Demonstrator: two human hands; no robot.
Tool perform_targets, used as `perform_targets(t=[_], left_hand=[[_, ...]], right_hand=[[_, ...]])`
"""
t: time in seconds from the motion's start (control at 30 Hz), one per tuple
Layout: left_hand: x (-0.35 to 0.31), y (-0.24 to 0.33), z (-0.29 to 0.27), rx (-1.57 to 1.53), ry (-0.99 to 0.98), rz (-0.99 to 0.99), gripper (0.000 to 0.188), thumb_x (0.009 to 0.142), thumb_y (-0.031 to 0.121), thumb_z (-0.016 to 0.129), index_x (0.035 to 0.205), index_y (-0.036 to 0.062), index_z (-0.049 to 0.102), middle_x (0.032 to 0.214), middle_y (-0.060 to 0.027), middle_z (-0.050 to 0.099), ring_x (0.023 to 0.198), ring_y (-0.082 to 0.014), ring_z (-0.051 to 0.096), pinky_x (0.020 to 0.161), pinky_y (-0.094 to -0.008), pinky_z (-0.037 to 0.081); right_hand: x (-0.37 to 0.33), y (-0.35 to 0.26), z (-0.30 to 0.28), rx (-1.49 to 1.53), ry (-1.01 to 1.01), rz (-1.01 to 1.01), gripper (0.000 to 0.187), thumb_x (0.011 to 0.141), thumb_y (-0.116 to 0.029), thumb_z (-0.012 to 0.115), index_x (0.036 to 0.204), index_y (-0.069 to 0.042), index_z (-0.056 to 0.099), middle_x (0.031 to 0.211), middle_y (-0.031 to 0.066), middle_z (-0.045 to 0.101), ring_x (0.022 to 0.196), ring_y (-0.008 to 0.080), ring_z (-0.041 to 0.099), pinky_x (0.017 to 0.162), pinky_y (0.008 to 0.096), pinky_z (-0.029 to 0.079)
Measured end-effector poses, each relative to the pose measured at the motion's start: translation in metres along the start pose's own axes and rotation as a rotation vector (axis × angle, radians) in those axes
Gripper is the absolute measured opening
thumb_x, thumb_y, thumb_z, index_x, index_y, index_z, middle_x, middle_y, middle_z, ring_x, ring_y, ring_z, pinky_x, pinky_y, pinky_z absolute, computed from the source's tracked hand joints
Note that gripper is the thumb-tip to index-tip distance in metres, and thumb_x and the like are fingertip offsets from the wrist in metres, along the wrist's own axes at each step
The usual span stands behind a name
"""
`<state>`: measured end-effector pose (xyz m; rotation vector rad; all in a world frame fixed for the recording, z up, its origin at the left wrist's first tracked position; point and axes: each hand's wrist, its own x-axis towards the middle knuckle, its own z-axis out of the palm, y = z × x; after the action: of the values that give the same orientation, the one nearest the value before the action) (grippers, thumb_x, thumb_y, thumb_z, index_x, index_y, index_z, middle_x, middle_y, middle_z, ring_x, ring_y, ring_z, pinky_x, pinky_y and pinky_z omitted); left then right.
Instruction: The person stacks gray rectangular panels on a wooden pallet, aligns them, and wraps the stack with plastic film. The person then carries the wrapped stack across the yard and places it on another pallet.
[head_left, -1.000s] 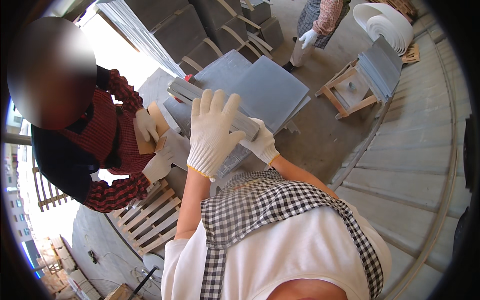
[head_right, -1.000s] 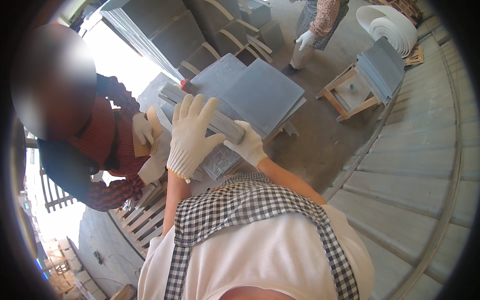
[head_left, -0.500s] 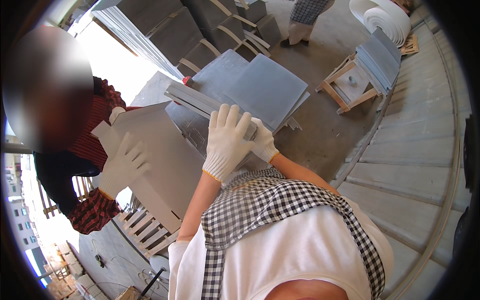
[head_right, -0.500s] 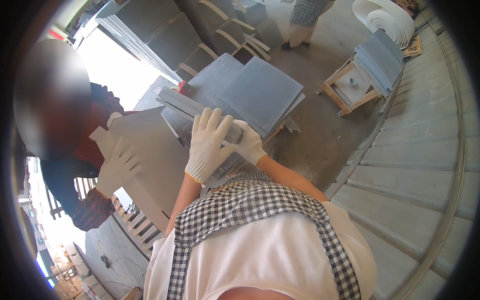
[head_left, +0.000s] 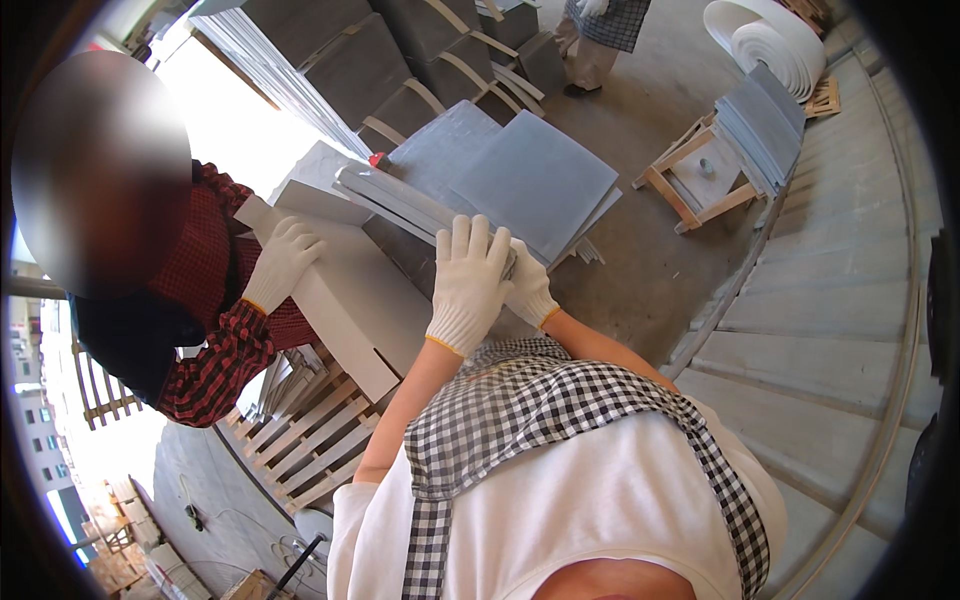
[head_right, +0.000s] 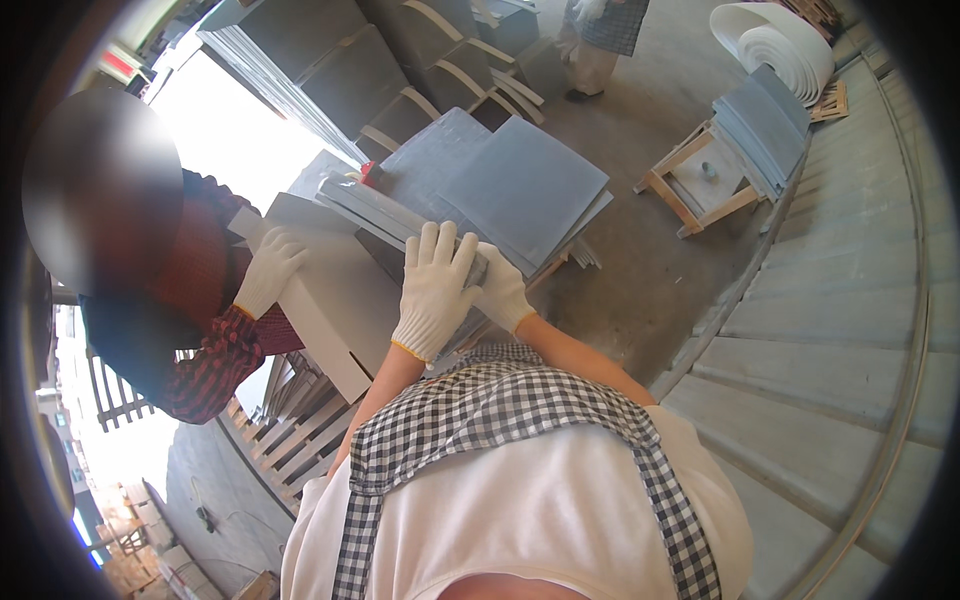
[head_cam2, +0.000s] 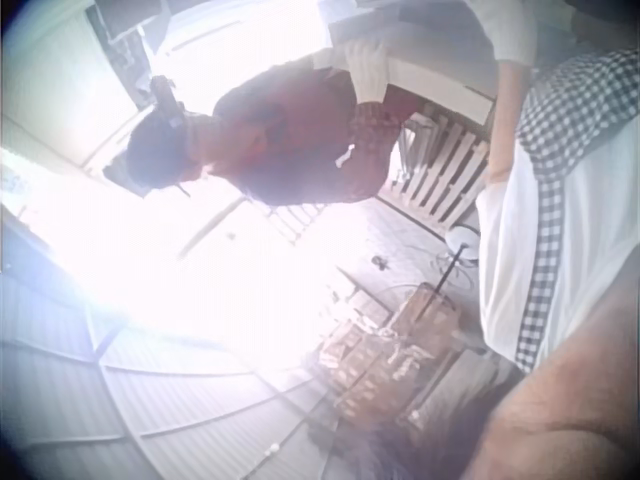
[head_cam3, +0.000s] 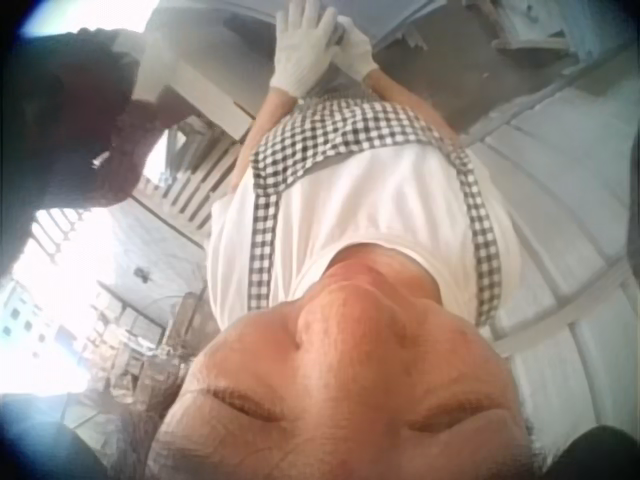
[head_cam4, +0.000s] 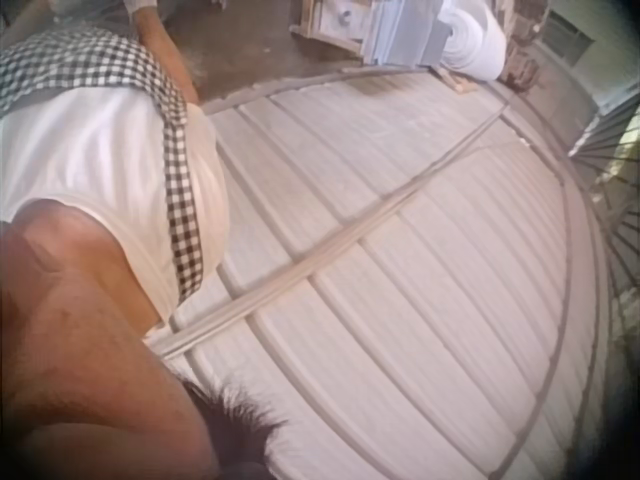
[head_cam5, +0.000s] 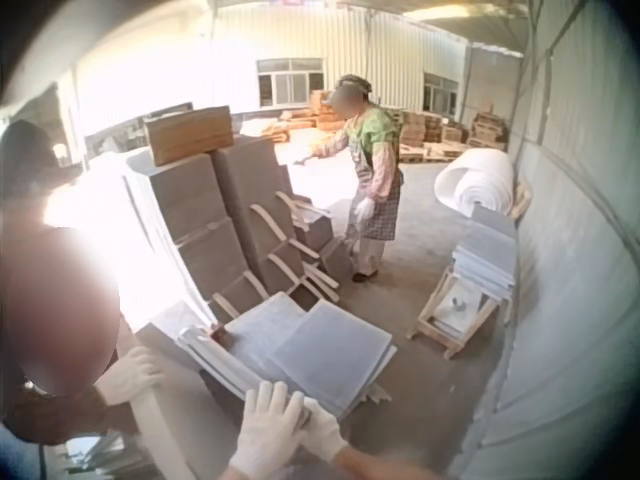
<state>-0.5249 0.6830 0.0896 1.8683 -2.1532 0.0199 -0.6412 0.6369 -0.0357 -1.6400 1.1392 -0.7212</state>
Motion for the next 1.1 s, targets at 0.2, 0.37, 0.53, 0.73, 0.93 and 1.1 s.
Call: perform_targets(t=[0.2,0.37,0.53,0.73,0.93,1.1], left_hand=[[-0.002,0.0,0.005,0.016,0.006,-0.023,0.071,0.064,0.02,0.083,0.127,0.0068,0.053,0.131,-0.0166,0.049,0.125,-0.0373,0.042,0.101,-0.0492,0.035],[-0.002,0.002,0.005,0.032,-0.011,-0.031,0.071,0.064,0.02,0.083,0.127,0.0074,0.053,0.131,-0.0155,0.049,0.124,-0.0363,0.042,0.101,-0.049,0.036],[-0.001,0.002,0.004,0.033,-0.005,-0.028,0.067,0.064,0.02,0.082,0.124,0.0079,0.053,0.127,-0.0142,0.049,0.121,-0.035,0.043,0.1,-0.0484,0.037],[-0.001,0.002,0.004,0.038,0.021,-0.028,0.062,0.064,0.019,0.08,0.119,0.0087,0.055,0.121,-0.0121,0.05,0.117,-0.0331,0.045,0.097,-0.0463,0.039],[-0.002,-0.001,0.008,0.031,0.058,-0.005,0.06,0.064,0.02,0.08,0.118,0.0092,0.056,0.12,-0.0112,0.051,0.116,-0.0324,0.046,0.095,-0.0451,0.039],[-0.004,-0.001,0.001,-0.051,0.041,-0.012,0.064,0.064,0.02,0.081,0.121,0.008,0.055,0.125,-0.0127,0.052,0.121,-0.0348,0.045,0.1,-0.0471,0.039]], right_hand=[[0.0,0.0,0.0,-0.014,-0.01,0.014,0.061,0.082,-0.033,0.079,0.132,-0.011,0.052,0.123,0.012,0.065,0.117,0.0257,0.062,0.098,0.0369,0.049],[0.0,0.0,0.0,-0.016,-0.015,0.016,0.063,0.081,-0.034,0.079,0.133,-0.012,0.052,0.125,0.0117,0.064,0.119,0.0258,0.061,0.1,0.0368,0.048],[0.001,0.0,0.0,-0.013,-0.026,0.044,0.063,0.082,-0.036,0.079,0.134,-0.012,0.052,0.127,0.0114,0.064,0.121,0.0259,0.06,0.101,0.0366,0.047],[0.001,0.008,0.004,-0.006,-0.005,0.001,0.06,0.083,-0.032,0.078,0.133,-0.013,0.053,0.126,0.0104,0.064,0.12,0.0253,0.061,0.1,0.0362,0.048],[0.001,0.013,0.008,-0.029,0.016,-0.059,0.06,0.082,-0.028,0.08,0.132,-0.012,0.053,0.124,0.0099,0.065,0.118,0.0242,0.062,0.098,0.0353,0.05],[0.004,0.025,0.012,-0.022,0.029,-0.093,0.063,0.079,-0.027,0.082,0.132,-0.011,0.053,0.125,0.0101,0.064,0.118,0.024,0.062,0.098,0.0343,0.05]])
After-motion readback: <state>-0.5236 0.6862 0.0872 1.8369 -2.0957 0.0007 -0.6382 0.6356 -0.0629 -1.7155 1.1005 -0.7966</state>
